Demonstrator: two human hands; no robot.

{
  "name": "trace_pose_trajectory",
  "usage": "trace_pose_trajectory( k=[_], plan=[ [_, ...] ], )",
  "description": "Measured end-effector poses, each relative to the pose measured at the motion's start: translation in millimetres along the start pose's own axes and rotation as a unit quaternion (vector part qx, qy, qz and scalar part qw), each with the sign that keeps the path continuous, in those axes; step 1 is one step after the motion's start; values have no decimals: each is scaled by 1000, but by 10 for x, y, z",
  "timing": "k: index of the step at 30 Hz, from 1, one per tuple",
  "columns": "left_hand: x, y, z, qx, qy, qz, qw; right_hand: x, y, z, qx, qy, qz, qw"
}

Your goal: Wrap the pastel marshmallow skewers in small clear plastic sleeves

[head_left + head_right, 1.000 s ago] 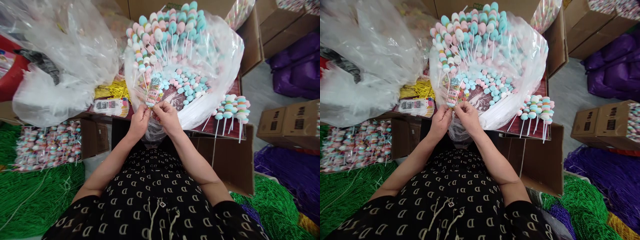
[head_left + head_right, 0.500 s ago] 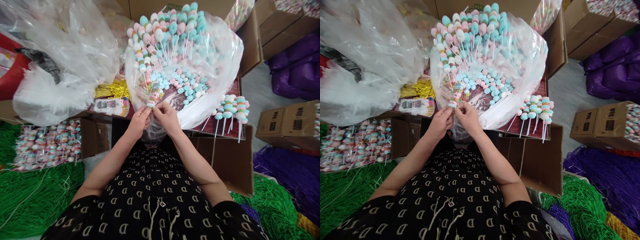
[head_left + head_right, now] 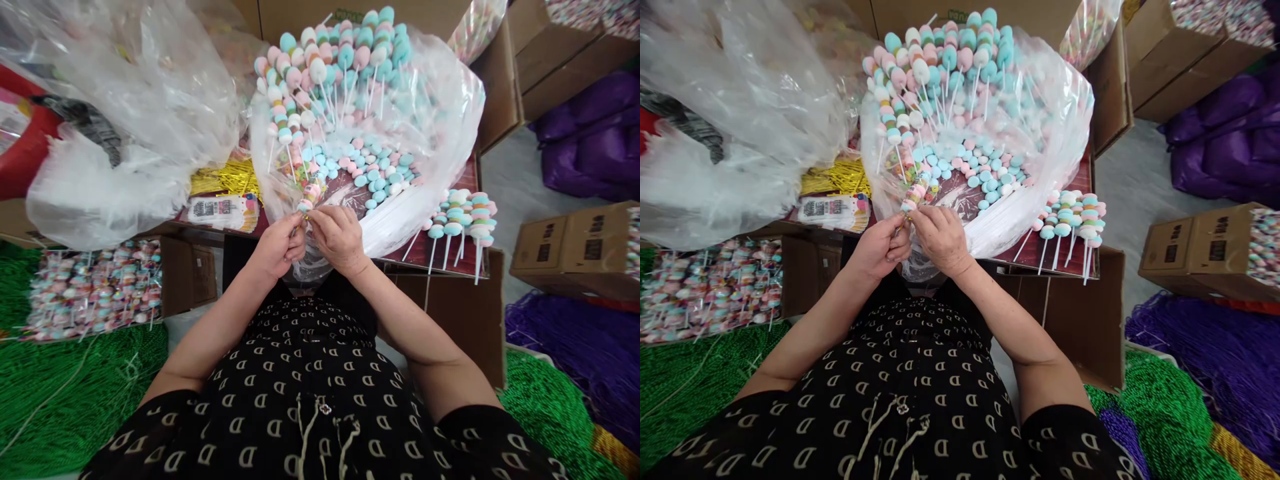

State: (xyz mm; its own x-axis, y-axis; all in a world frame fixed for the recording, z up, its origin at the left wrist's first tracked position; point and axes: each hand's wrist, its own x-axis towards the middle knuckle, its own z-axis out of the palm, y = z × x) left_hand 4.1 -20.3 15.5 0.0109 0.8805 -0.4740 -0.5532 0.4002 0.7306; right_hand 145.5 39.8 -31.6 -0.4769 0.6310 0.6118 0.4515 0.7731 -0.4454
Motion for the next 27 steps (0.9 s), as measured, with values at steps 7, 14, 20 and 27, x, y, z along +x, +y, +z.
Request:
trace_pose_trajectory(
  k=[7, 14, 20, 27],
  plan=[
    [-11, -6, -4, 49, 5, 65, 997, 103, 2, -33, 23, -29, -12, 999],
    [7, -63, -58, 115, -3, 144, 983, 175, -138, -52, 110, -30, 78, 990],
    [2, 30, -210, 334, 7, 254, 908, 273, -245, -122, 201, -23, 188, 961],
    [81, 121, -264, 435, 34, 442, 784, 312, -405, -228, 455, -82, 336, 820]
  ],
)
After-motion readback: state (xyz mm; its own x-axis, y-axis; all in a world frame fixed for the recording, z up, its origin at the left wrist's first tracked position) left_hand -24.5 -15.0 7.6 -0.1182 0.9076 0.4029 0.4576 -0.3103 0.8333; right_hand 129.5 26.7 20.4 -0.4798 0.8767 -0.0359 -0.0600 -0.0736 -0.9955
